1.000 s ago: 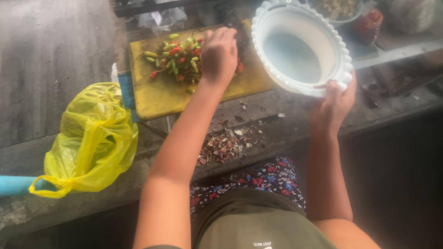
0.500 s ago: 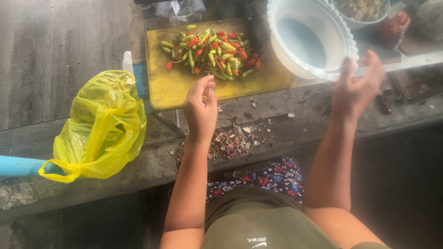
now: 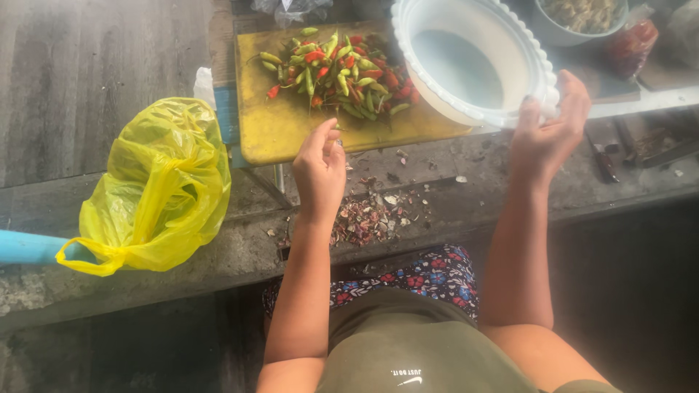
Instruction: The person empties a bag of chopped ingredients onto a cutting board, transfers chili peppers from a bowl to the board, and removes the stems from the peppers by hand.
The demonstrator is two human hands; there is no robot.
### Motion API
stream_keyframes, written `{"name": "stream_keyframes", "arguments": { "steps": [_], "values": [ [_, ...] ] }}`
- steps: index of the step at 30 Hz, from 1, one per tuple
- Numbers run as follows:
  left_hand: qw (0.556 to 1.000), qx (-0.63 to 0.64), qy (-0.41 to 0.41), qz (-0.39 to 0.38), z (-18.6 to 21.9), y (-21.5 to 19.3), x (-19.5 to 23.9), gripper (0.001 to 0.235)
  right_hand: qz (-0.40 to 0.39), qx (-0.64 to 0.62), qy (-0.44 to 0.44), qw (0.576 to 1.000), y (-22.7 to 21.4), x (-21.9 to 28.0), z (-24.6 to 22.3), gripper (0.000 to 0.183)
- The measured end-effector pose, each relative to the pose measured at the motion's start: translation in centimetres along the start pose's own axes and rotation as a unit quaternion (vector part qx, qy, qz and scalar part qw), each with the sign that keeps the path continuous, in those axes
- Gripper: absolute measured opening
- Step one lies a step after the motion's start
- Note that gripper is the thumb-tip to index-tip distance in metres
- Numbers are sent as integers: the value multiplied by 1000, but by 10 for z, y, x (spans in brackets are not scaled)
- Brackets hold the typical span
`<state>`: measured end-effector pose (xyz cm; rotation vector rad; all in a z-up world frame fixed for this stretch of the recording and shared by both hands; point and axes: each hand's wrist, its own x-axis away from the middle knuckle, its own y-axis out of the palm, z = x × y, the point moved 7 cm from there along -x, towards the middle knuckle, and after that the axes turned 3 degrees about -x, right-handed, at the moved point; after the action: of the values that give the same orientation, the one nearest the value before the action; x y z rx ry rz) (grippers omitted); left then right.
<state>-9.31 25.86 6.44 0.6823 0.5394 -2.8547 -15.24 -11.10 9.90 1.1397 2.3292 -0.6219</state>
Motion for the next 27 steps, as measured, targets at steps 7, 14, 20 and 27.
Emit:
{"name": "stream_keyframes", "arguments": {
  "steps": [7,14,20,27],
  "values": [
    [1000,7,-15,-6,-3,-9,-1,39,15,166,-191,967,2,19,-65,42],
    [999,17,-43,7,-8,-10,0,33,-231,47,-191,953,100,57,-119,17],
    [999,-8,-29,26,-4,-17,8,32,-270,66,-274,921,186,61,-126,23],
    [999,29,-28,12,10,-19,7,32,-316,-85,-144,934,195,58,-117,14]
  ]
}}
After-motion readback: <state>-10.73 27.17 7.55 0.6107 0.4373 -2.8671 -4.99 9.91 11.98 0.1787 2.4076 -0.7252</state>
